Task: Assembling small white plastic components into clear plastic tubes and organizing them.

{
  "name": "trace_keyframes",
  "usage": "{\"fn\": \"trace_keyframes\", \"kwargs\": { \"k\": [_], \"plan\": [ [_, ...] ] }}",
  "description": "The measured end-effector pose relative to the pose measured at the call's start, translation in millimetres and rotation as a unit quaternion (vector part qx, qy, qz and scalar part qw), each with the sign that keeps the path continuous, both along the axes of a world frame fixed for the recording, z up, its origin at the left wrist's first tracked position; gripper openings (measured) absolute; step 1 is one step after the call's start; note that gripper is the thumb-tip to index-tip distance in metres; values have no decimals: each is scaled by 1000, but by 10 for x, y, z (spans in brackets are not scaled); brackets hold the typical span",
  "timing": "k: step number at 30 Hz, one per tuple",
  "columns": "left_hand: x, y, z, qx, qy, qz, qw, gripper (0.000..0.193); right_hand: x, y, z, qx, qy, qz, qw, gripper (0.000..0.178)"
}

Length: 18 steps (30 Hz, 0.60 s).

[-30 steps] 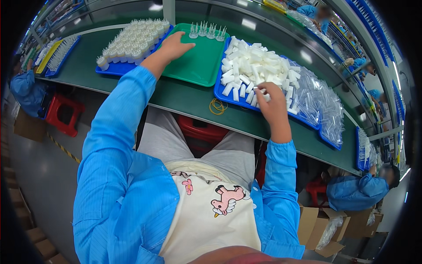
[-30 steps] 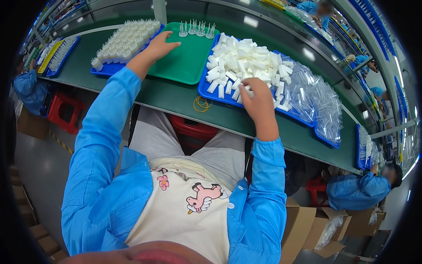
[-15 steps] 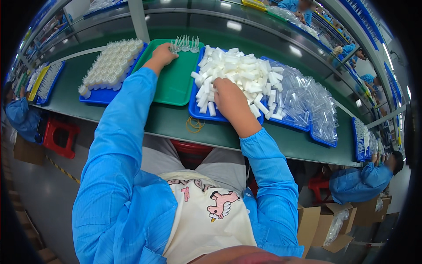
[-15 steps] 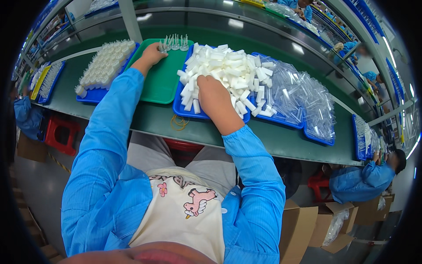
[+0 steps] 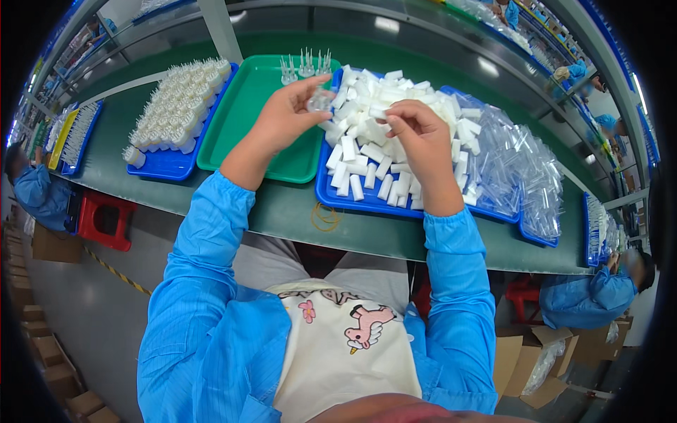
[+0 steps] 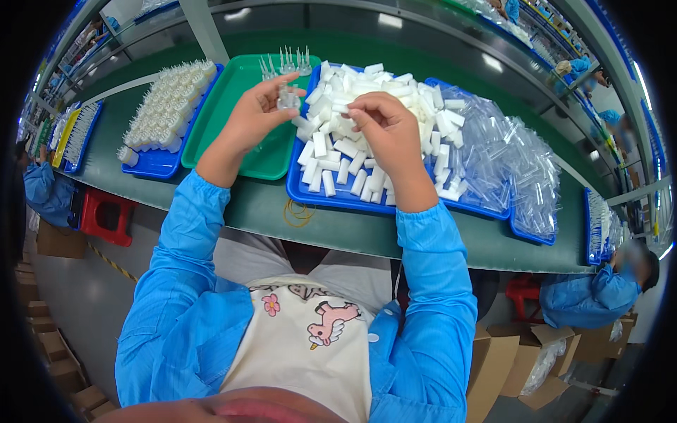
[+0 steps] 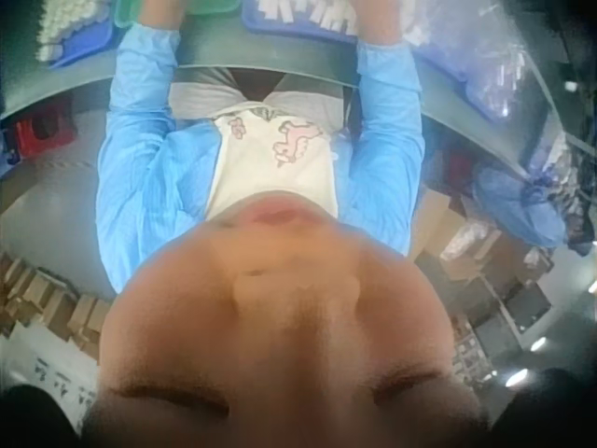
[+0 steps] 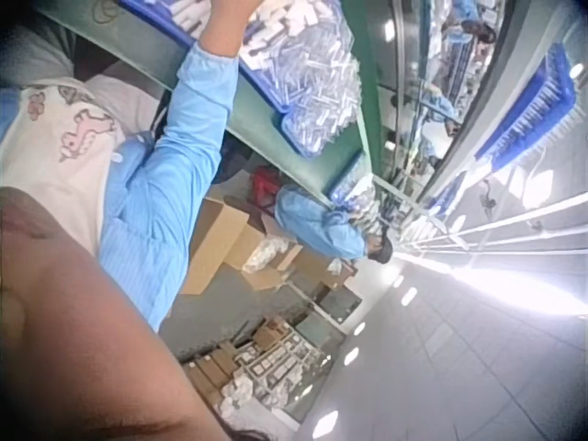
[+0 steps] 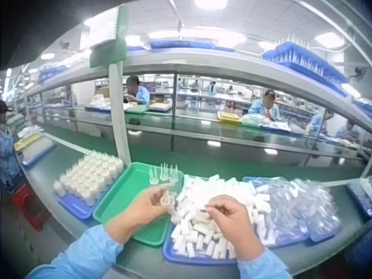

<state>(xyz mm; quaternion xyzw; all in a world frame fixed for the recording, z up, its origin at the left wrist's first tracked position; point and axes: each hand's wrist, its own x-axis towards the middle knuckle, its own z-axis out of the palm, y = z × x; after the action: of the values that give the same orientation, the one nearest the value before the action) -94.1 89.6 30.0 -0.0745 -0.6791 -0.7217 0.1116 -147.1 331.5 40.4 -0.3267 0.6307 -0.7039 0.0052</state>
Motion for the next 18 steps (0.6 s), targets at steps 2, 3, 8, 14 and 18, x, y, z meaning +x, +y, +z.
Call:
{"fn": "trace_keyframes", "kwargs": {
  "k": [2,3,8,14,18],
  "plan": [
    [88,27,-47,32,-3,-18,999,42,64,-11,-22,-4,-2,-10,1000,10],
    [87,16,-75,33,22,-43,998,40,47,-9,-6,-9,12,-18,1000,11],
    [150,34,-59,13,43,-73,996,37,142,52,18,4,-33,-15,999,27],
    [164,19,-113,32,48,-41,998,40,176,40,32,14,-18,-27,999,30],
    [132,19,-133,8,74,-26,997,40,149,78,8,21,-21,-36,999,31]
  ]
}}
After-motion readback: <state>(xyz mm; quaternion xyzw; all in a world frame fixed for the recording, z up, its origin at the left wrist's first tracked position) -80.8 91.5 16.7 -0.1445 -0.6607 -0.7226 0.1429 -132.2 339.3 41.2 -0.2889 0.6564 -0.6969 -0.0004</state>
